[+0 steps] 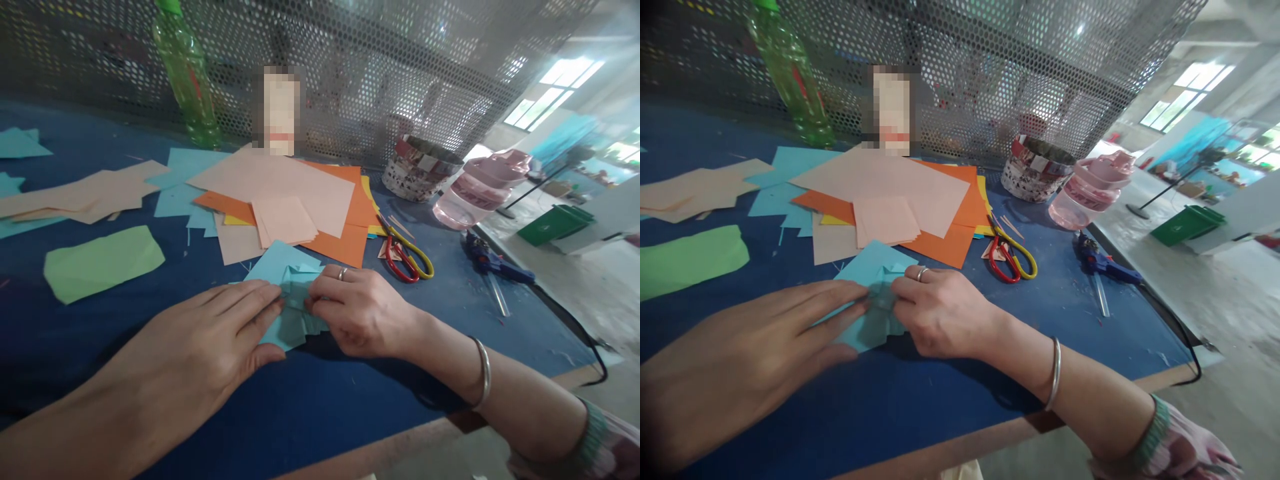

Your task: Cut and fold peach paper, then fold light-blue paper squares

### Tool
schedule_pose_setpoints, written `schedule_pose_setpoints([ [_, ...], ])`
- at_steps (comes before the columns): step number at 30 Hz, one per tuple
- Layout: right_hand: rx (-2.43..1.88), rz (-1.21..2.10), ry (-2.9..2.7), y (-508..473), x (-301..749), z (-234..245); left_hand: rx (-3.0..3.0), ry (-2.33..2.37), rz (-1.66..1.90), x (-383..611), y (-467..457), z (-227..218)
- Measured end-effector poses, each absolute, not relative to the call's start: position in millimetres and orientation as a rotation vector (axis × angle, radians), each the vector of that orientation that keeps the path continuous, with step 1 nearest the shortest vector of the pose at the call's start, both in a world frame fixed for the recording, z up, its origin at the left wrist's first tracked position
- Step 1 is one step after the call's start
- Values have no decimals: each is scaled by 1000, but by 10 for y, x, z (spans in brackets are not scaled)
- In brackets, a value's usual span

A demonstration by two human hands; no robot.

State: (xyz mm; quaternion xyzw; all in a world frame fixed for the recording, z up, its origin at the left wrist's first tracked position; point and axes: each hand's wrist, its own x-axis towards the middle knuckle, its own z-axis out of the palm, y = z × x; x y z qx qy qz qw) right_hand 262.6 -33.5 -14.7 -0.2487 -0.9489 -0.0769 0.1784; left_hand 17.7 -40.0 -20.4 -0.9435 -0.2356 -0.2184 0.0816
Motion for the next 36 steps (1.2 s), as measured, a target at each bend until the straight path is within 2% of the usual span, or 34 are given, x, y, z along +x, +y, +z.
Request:
schedule_pose_setpoints([
  [8, -630, -156, -2540, -267, 2702, -95, -2830, -753, -660, 185, -406, -213],
  [17, -1026, 263, -2238, -180, 2687, -130, -2880, -750, -577, 133, -389, -183],
  [27, -1320, 566, -2147, -230, 2630, -123, -2881, -813, -642, 181, -415, -173],
  [32, -1278, 626, -2094, -256, 2595, -149, -2904, -877, -652, 129, -428, -172],
  [36, -1175, 633, -1986, -260, 2583, -171, -2893, -963, -818, 85, -387, -133],
])
